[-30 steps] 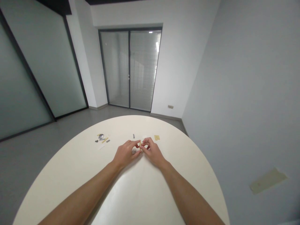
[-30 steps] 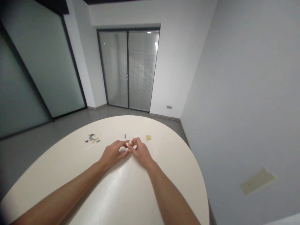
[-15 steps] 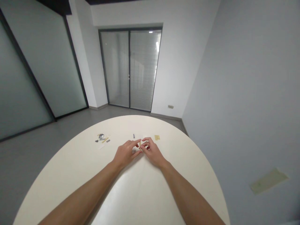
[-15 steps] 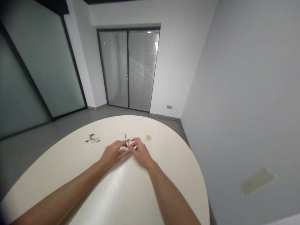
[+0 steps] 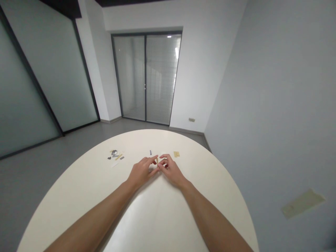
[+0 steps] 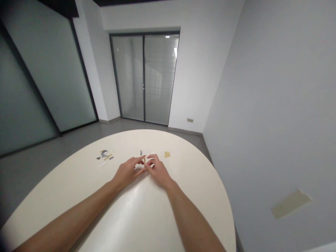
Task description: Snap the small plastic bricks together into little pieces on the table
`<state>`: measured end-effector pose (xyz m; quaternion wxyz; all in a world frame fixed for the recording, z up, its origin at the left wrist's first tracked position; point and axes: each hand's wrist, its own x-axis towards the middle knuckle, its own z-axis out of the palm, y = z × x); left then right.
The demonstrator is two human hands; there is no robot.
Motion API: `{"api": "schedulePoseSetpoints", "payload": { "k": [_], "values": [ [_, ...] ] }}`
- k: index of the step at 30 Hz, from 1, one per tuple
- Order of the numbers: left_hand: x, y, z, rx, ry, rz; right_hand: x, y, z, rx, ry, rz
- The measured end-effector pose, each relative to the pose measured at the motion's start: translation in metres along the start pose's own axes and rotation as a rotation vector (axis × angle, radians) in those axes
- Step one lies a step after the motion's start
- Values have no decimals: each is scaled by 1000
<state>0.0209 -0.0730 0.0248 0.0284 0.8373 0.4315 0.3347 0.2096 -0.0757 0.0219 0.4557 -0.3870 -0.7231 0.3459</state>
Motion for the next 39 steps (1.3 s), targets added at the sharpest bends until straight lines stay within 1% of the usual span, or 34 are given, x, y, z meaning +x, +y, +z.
{"api": "schedulePoseSetpoints", "payload": {
  "k": [4, 9, 18, 27, 31, 35, 39],
  "values": [
    [0, 1, 0, -11, -8, -6, 0, 4, 0, -5, -6, -9],
    [0, -2, 2, -29, 23, -13, 1, 7, 0, -24, 18, -10],
    [1, 0, 1, -14, 35, -51, 0, 3, -2, -56, 17, -8],
    [0, 4, -4, -2, 13, -80, 0, 1, -2, -101, 13, -10],
    [1, 4, -4, 5, 9, -98, 1, 1, -2, -79, 10, -21],
    [2, 4, -4, 23, 21, -126, 1, 2, -2, -102, 30, -33],
    [2, 3, -4, 29, 15, -161, 1, 1, -3, -120, 20, -35]
  ]
}}
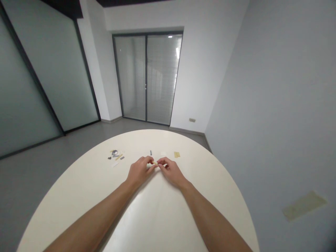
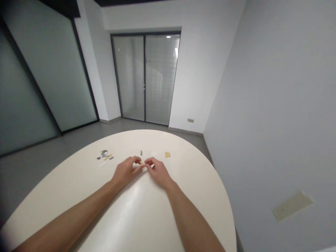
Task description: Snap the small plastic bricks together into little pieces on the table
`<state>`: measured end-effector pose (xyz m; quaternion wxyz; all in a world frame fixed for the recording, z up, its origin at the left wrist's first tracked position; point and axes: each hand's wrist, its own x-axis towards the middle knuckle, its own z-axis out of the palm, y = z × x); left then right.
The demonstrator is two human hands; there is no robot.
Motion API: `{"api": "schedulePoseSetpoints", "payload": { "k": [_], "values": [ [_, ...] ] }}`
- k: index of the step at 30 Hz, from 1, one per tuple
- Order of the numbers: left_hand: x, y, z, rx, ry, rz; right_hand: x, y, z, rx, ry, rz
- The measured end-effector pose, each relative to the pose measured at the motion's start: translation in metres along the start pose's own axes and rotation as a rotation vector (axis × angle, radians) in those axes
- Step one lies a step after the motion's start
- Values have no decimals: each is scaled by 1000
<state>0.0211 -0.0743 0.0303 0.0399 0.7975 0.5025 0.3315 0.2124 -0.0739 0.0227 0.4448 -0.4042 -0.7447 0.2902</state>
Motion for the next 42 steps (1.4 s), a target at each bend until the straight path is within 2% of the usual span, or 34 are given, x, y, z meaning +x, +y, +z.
{"api": "schedulePoseSetpoints", "payload": {
  "k": [22, 30, 42],
  "values": [
    [1, -2, 1, -13, -7, -59, -1, 1, 0, -147, 42, -5],
    [2, -1, 0, 5, -13, -70, 0, 4, -1, -259, 91, -12],
    [3, -2, 1, -14, 3, -53, 0, 1, -5, -305, 162, 14]
  ]
}}
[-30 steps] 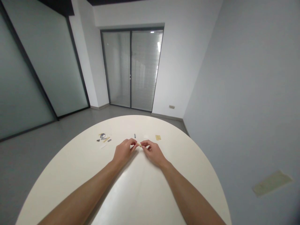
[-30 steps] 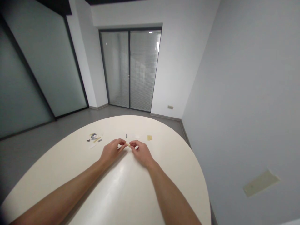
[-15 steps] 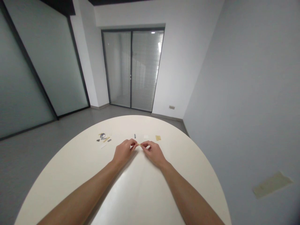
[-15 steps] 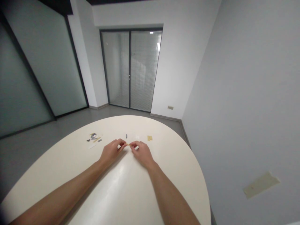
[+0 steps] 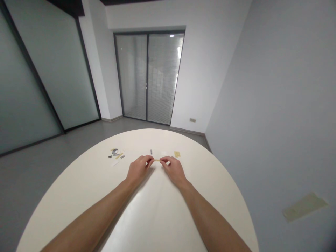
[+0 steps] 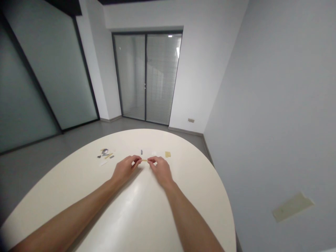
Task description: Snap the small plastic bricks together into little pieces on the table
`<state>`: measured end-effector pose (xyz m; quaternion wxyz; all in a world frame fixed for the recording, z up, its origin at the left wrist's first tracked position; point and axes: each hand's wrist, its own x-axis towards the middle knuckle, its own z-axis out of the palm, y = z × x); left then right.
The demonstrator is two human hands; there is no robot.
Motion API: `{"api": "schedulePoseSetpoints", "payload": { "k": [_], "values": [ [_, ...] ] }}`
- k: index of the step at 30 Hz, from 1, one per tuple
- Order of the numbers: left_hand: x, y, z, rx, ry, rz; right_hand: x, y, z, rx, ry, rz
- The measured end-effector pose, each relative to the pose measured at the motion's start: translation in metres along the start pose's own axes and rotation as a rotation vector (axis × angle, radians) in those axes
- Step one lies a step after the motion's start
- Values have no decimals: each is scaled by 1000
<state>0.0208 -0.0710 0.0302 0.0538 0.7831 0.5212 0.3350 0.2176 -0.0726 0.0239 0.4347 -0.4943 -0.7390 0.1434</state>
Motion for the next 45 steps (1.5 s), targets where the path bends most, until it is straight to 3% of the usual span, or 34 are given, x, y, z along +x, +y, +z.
{"api": "schedulePoseSetpoints", "payload": {
  "k": [9, 20, 28, 36, 45],
  "values": [
    [0, -3, 4, 6, 52, 41, 1, 4, 0, -9, -26, -10],
    [0, -4, 2, 13, 35, 82, 0, 3, -3, -25, -34, -156],
    [1, -6, 3, 8, 36, 73, -1, -1, -8, -67, -14, -145],
    [1, -6, 4, -28, 26, 83, 0, -1, -14, -93, -78, -264],
    [1, -5, 1, -3, -10, 78, 3, 3, -20, -141, -103, -287]
  ]
}}
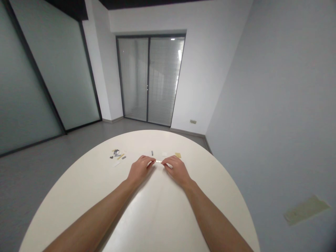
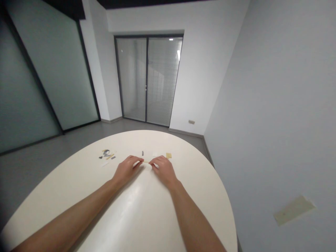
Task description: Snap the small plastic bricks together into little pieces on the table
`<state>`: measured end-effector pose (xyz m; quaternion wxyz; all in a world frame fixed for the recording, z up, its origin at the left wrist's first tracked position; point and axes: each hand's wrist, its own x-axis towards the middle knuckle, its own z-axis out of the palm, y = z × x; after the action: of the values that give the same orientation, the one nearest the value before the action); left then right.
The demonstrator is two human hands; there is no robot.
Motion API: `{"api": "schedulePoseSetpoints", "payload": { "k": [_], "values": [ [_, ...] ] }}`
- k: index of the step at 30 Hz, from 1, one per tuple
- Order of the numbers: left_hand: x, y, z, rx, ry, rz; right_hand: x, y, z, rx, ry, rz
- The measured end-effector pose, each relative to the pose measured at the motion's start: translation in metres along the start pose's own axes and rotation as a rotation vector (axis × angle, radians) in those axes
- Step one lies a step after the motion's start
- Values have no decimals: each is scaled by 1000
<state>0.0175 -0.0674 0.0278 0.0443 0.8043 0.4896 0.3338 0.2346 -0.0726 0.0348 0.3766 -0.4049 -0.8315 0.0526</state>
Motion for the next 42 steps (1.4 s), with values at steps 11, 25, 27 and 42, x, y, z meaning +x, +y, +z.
{"api": "schedulePoseSetpoints", "payload": {
  "k": [11, 25, 27, 42],
  "values": [
    [-3, -3, 7, -56, -92, 28, -5, 39, -5, -130, 389, 451],
    [-3, -4, 8, -24, -104, 46, -7, 44, -8, -238, 323, 655],
    [-3, -5, 9, -23, -106, 50, -6, 43, -8, -242, 310, 668],
    [-2, -6, 11, -12, -108, 51, -2, 37, -9, -347, 203, 767]
  ]
}}
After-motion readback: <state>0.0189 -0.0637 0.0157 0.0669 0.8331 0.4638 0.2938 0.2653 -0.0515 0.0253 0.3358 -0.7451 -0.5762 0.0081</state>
